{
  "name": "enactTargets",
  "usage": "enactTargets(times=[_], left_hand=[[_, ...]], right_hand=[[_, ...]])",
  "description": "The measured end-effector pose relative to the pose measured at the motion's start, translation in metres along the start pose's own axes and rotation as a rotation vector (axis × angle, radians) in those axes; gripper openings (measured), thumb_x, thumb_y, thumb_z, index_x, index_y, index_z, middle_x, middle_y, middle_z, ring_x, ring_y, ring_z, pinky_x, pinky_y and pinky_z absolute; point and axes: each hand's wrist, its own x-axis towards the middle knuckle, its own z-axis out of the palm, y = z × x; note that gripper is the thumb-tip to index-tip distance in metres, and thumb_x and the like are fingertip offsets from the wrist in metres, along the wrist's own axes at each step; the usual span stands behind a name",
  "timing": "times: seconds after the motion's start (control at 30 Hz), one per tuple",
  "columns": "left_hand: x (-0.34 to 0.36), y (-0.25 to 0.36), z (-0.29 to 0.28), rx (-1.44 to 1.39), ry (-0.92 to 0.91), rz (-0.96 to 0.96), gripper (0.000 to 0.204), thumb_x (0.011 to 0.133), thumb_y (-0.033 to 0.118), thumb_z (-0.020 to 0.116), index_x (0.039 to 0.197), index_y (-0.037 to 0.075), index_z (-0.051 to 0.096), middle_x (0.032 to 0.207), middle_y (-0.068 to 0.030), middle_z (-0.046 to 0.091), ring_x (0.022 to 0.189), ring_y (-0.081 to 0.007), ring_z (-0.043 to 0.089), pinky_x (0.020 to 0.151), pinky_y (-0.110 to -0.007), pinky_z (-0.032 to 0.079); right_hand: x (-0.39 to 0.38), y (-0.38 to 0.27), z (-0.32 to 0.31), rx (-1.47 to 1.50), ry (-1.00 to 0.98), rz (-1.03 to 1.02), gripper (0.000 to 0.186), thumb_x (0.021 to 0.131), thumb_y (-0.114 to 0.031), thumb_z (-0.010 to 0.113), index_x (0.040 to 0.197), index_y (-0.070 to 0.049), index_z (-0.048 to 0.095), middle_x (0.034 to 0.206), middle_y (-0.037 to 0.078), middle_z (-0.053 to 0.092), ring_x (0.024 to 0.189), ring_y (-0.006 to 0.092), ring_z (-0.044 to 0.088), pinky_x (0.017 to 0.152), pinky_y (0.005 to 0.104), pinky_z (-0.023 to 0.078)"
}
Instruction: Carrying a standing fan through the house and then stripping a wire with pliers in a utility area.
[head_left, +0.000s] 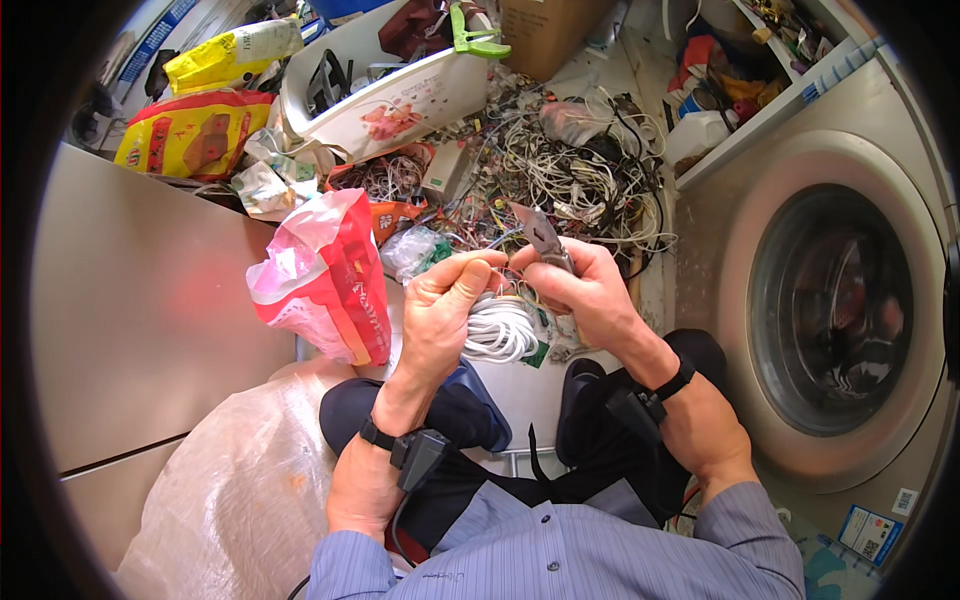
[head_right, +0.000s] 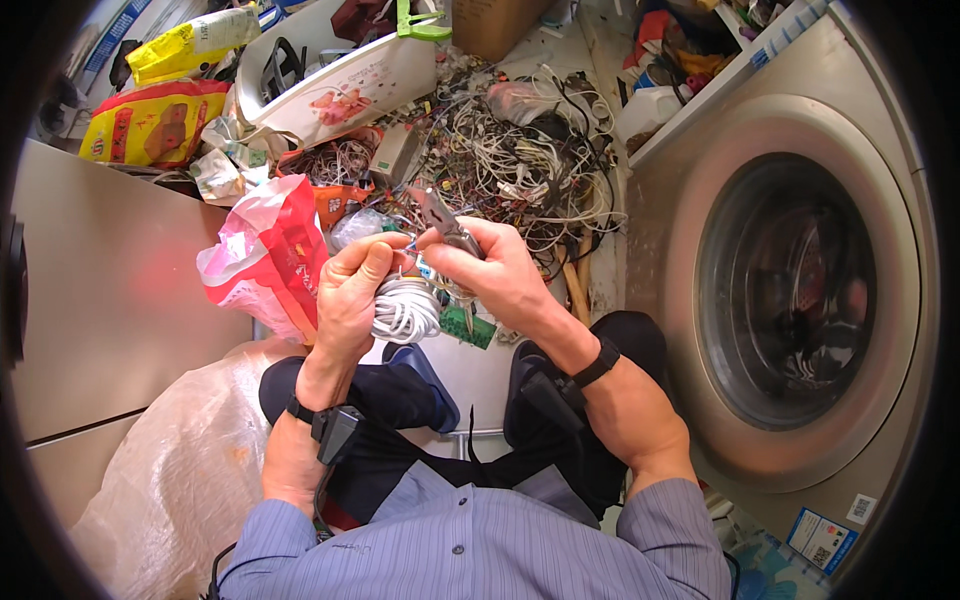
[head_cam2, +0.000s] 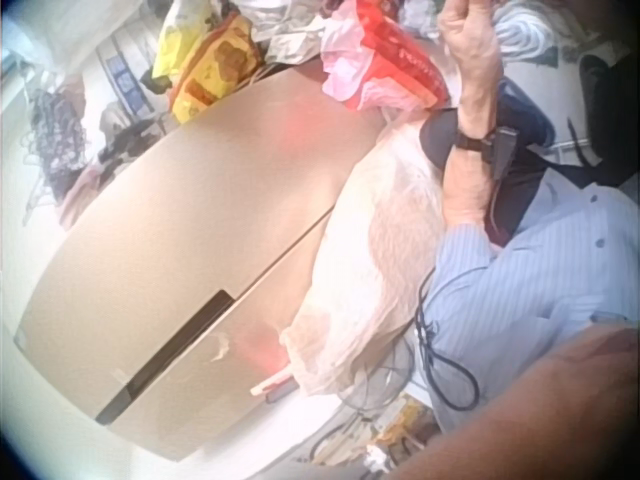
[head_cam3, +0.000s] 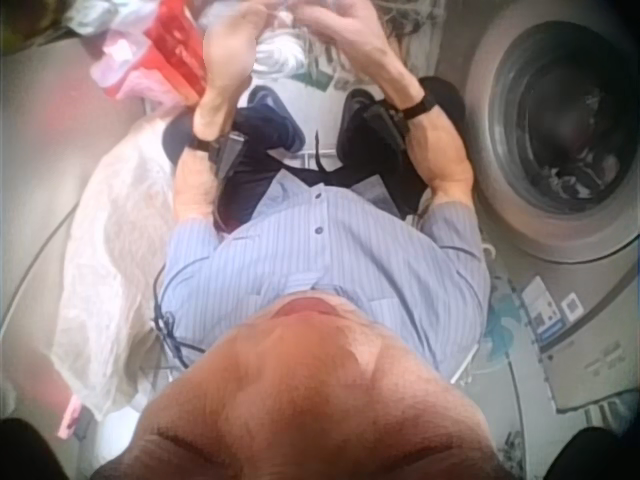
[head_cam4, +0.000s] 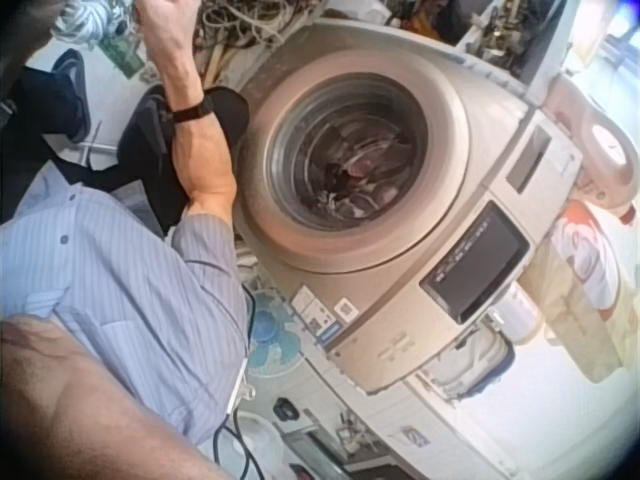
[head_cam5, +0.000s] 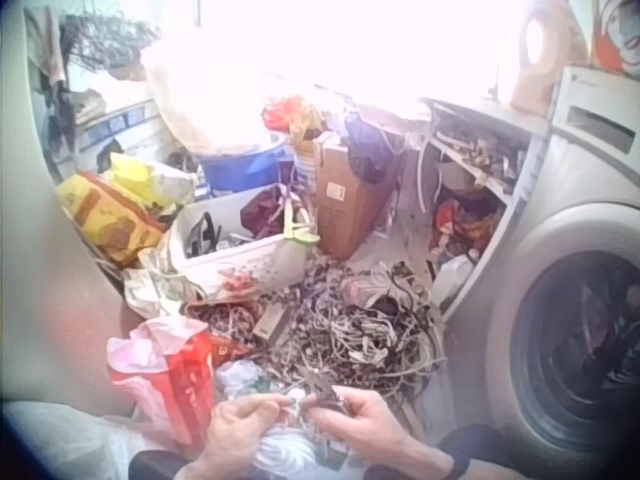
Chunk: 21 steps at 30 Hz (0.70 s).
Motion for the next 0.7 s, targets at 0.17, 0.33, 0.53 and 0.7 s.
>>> enactTargets(times=[0.17, 0.33, 0.53, 0.7], left_hand=[[0.0, -0.004, 0.002, 0.141, -0.046, 0.047, 0.024, 0.105, 0.017, 0.064, 0.116, -0.002, 0.074, 0.094, -0.0064, 0.073, 0.086, -0.0104, 0.067, 0.078, -0.024, 0.054], [-0.002, -0.007, -0.002, 0.165, -0.012, 0.022, 0.021, 0.105, 0.016, 0.064, 0.111, -0.002, 0.074, 0.096, -0.0062, 0.074, 0.089, -0.011, 0.068, 0.082, -0.025, 0.055], [-0.007, -0.009, 0.0, 0.254, 0.011, 0.018, 0.021, 0.105, 0.016, 0.064, 0.109, -0.003, 0.074, 0.096, -0.0057, 0.074, 0.089, -0.0117, 0.069, 0.084, -0.026, 0.055], [-0.006, -0.011, 0.0, 0.14, 0.027, 0.004, 0.02, 0.105, 0.015, 0.064, 0.106, -0.002, 0.074, 0.095, -0.0051, 0.073, 0.088, -0.0115, 0.068, 0.084, -0.027, 0.055]], right_hand=[[0.004, 0.006, -0.004, -0.206, -0.003, -0.104, 0.017, 0.094, -0.014, 0.069, 0.082, -0.003, 0.066, 0.069, -0.008, 0.05, 0.066, 0.0026, 0.043, 0.058, 0.0248, 0.036], [0.004, 0.002, -0.005, -0.367, 0.008, -0.067, 0.007, 0.082, -0.009, 0.064, 0.081, -0.002, 0.066, 0.065, -0.004, 0.049, 0.063, 0.0059, 0.045, 0.057, 0.0271, 0.038], [0.004, 0.005, -0.009, -0.521, 0.048, -0.138, 0.008, 0.076, -0.007, 0.065, 0.081, -0.001, 0.065, 0.065, -0.001, 0.052, 0.062, 0.009, 0.047, 0.06, 0.0283, 0.042], [0.004, 0.005, -0.01, -0.29, 0.034, -0.08, 0.008, 0.085, -0.009, 0.065, 0.081, -0.002, 0.065, 0.067, -0.006, 0.054, 0.062, 0.006, 0.046, 0.056, 0.0268, 0.037]])
